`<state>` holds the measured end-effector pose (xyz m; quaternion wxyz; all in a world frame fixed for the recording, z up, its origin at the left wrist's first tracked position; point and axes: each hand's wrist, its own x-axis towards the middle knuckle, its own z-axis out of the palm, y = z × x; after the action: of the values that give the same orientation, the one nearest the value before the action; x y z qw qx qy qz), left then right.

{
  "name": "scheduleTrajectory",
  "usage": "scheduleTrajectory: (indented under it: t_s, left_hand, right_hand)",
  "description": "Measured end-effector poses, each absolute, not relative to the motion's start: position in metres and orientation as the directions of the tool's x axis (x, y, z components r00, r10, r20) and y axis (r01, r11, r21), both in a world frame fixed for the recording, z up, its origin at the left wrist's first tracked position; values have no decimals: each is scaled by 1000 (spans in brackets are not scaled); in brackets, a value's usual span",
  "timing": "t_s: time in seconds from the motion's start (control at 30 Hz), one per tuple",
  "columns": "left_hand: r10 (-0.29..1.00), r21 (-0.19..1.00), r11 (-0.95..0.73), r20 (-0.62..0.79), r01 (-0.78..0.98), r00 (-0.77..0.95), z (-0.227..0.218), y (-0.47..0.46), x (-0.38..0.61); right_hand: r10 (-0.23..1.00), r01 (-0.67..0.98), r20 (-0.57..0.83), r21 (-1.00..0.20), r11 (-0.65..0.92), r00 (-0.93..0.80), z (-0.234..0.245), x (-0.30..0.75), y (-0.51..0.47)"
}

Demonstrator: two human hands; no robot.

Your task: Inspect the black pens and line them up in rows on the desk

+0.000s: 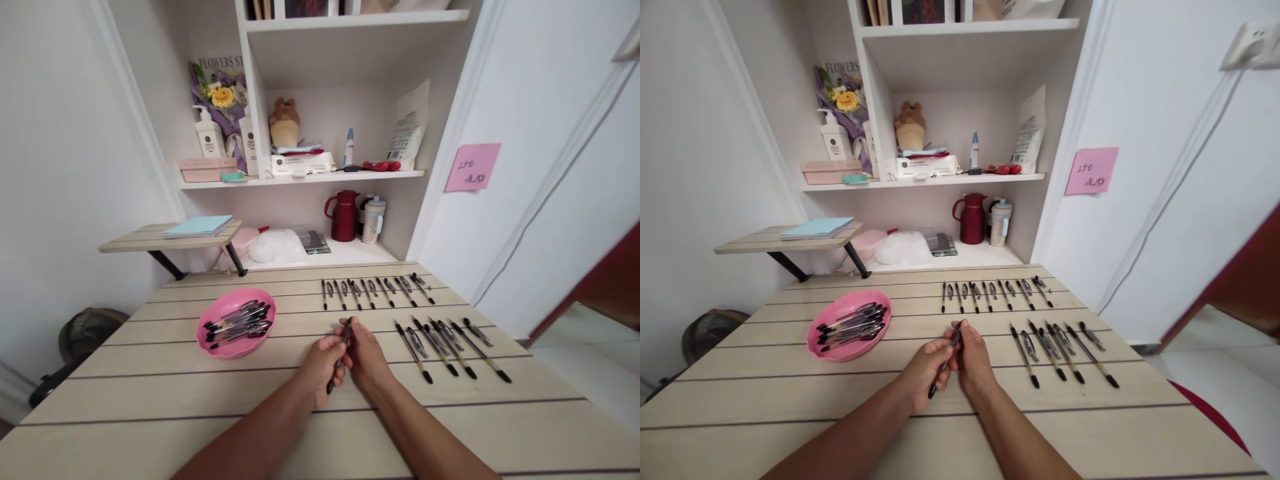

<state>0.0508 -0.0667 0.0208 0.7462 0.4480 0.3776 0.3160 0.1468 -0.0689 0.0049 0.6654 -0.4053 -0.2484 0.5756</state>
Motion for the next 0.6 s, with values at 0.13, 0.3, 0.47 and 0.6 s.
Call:
scheduleTrajectory:
  t_s: [0.13, 0.3, 0.47, 0.6]
  left_hand:
    - [814, 926, 352, -233, -134, 532, 8, -73, 58]
    - [781, 919, 370, -228, -138, 581, 9, -78, 58]
    - [750, 903, 406, -240, -142, 616, 14, -79, 52]
    - [706, 889, 441, -258, -125, 660, 12, -79, 47]
  right_hand:
    - [944, -562, -175, -827, 13, 279, 6, 149, -70]
    - [924, -545, -217, -839, -11, 315, 5, 149, -71]
    - [912, -584, -195, -809, 59, 362, 9, 156, -67]
    - [875, -649, -143, -727, 224, 462, 12, 175, -62]
